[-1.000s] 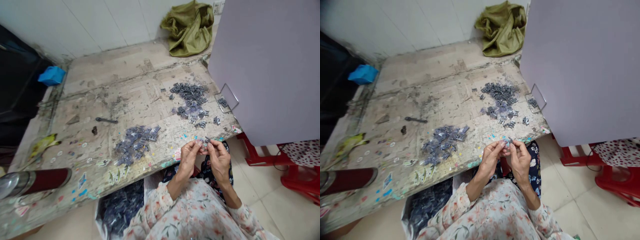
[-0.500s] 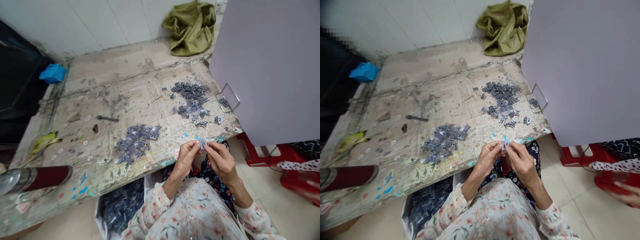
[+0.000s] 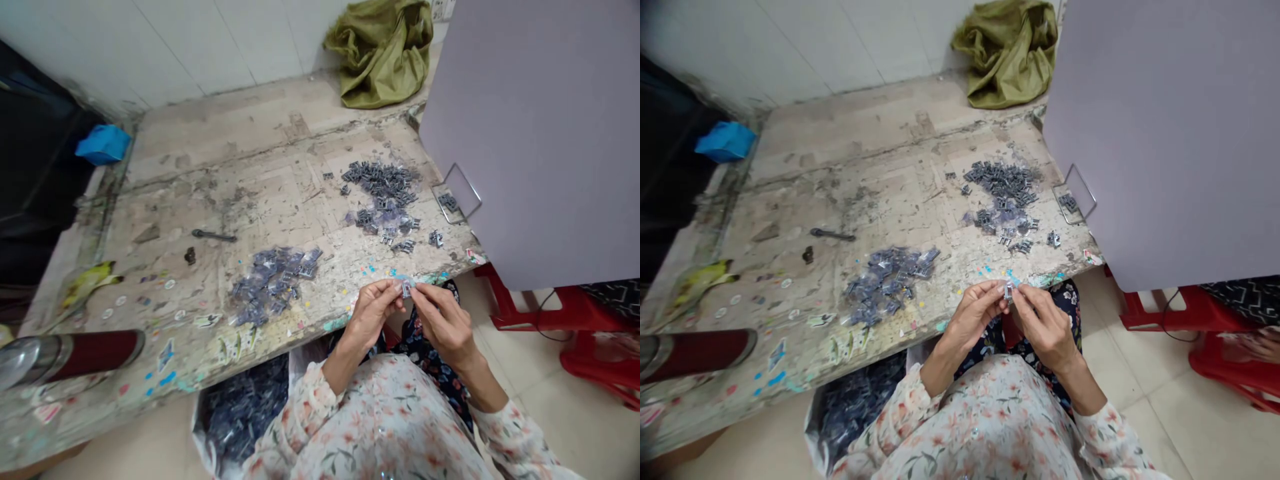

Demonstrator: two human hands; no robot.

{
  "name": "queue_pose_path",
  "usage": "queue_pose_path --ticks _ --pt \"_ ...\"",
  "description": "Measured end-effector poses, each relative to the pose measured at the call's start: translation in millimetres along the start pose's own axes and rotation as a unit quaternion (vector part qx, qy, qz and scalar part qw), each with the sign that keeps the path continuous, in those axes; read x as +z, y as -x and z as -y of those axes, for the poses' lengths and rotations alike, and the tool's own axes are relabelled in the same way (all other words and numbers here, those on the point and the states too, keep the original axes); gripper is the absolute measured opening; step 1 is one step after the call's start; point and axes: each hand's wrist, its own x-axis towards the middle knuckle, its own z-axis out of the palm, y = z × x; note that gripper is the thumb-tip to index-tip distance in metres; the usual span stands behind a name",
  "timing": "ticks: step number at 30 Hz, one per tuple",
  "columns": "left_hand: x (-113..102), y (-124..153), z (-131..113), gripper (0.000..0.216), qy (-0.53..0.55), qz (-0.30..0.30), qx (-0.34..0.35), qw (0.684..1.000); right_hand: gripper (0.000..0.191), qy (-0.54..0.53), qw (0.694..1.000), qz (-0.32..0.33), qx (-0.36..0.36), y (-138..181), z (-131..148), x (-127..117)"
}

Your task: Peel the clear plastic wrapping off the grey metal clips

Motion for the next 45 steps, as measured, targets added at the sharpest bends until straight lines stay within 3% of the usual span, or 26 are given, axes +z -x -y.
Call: queue_pose_path --ticks 9,15,20,26,29,35,45 --pt "-4 0 -3 0.029 -0.059 0.014 0.028 0.998 0.061 -0.007 1.000 0.006 -0.003 -1 -1 -2" --pt "-23 -11 -13 0.035 -0.154 0.096 0.014 0.983 0.052 -0.028 0.997 0.063 -0.034 -2 -6 -8" --pt "-31 -15 -29 0.038 -0.233 0.162 0.014 0.959 0.050 -0.053 0.996 0.078 -0.006 -8 -5 -8" --pt "-32 -18 -46 0.038 -0.302 0.223 0.004 0.927 0.052 -0.083 0.984 0.154 0.030 -16 -2 -10" --pt "-30 -17 -42 0.034 -0.278 0.202 0.020 0.939 0.051 -0.097 0.983 0.147 0.044 -17 -3 -10" --pt "-27 -7 -13 0.034 -0.176 0.104 0.040 0.978 0.050 -0.135 0.982 0.111 0.072 -14 -6 -2" --pt "-24 -1 -13 0.030 -0.247 0.072 0.127 0.958 0.042 -0.187 0.971 0.082 0.123 -20 2 -2"
